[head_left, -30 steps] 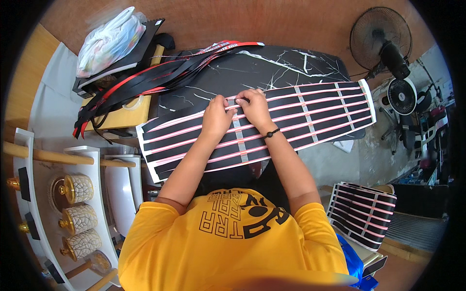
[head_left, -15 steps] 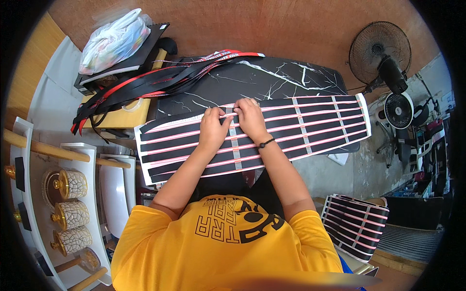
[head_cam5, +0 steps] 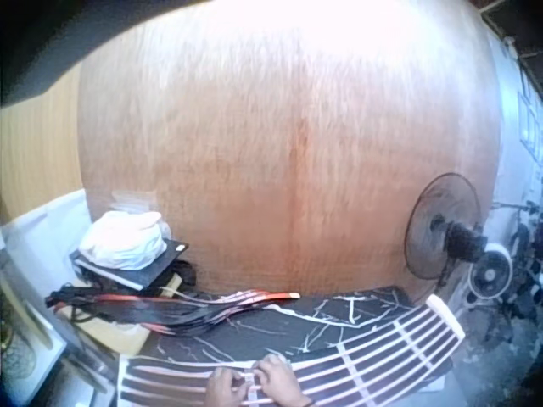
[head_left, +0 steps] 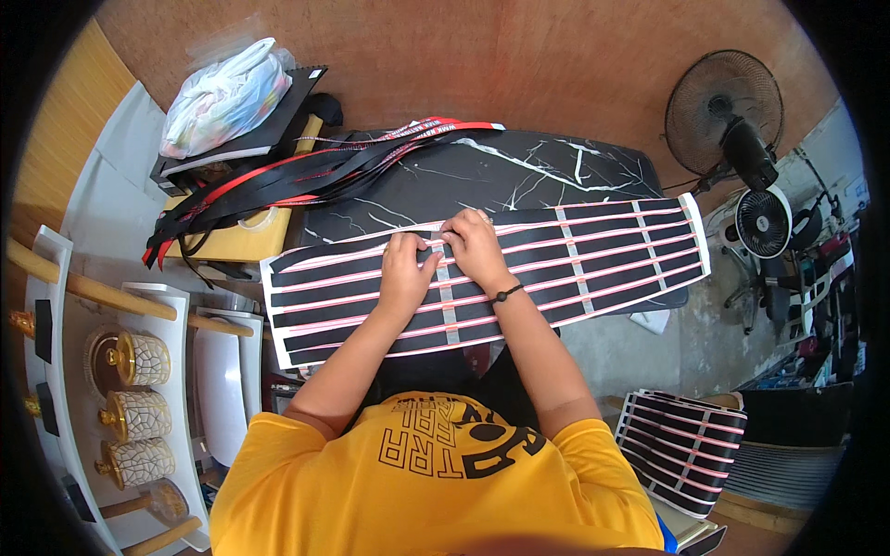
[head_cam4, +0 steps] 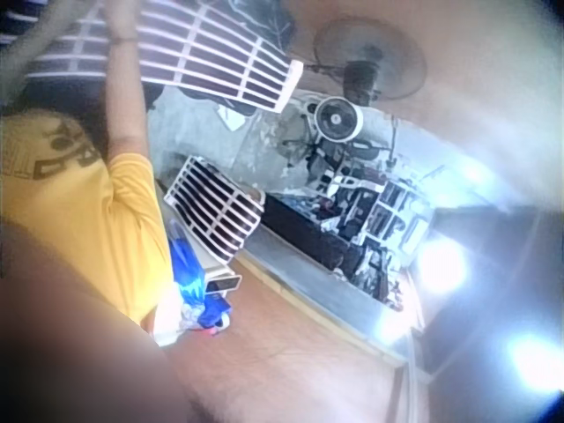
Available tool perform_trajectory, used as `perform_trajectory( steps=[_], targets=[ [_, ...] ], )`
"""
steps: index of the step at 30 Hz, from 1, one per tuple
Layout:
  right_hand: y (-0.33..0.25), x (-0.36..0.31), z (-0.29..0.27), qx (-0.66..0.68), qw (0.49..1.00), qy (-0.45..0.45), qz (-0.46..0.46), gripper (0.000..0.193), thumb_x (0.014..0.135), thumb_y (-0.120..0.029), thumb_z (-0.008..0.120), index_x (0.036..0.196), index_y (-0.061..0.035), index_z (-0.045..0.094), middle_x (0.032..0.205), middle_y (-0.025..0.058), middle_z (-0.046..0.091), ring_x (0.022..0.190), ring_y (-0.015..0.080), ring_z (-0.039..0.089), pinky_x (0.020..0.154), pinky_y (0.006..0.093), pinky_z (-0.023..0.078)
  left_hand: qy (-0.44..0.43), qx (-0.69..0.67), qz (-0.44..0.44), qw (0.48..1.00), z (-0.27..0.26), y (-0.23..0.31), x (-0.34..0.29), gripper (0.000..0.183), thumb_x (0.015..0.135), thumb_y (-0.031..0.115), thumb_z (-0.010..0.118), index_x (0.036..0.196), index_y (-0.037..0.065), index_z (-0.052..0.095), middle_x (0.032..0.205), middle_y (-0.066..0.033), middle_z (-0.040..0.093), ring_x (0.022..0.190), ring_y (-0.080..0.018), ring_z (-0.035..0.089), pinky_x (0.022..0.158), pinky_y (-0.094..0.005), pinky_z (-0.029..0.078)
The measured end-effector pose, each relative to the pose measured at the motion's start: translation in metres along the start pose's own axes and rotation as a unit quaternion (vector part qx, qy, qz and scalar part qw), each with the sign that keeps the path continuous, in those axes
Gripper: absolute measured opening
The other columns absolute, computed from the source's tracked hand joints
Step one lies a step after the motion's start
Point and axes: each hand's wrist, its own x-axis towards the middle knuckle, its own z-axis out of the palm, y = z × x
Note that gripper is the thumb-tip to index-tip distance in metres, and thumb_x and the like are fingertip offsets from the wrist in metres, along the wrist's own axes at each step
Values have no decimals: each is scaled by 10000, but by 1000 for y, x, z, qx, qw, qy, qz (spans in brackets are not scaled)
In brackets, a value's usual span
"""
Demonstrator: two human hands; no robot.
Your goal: The person assembles lanyards by threading pink and black ribbons through a white plastic frame, securing them with small ties, and folding the frame. They then handle a red lanyard with printed text and place it on the table.
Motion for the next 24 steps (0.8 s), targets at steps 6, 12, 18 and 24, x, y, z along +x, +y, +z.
perform_trajectory(
  steps=[6,12,18,24],
  targets=[
    [9,0,2,24,999,19,-17,56,789,-88,674,837,-61,664,914,115,618,958,339,569,850,431,457,-4,-24,-26,999,2,-3,0,261,719,80,810,881,-1,623,870,-151,590,807,-316,603,729,-401,489],
    [10,1,3,34,999,34,-24,82,780,-90,695,844,-45,672,886,115,625,915,338,584,830,427,458,0,12,0,1000,3,-6,-2,282,756,181,803,912,-10,667,877,-167,617,827,-328,606,752,-408,488],
    [6,3,1,25,999,26,-23,95,798,-92,684,865,-25,672,897,134,652,911,348,595,830,429,461,30,-61,-14,998,-1,-4,0,220,766,146,794,899,16,677,866,-130,611,772,-272,608,682,-369,503],
    [10,3,3,39,999,22,-8,93,802,-41,657,892,-20,656,929,132,657,931,347,600,862,433,462,-8,-35,-52,998,1,0,1,213,766,212,795,893,51,739,878,-105,648,812,-251,630,726,-356,501]
  ],
)
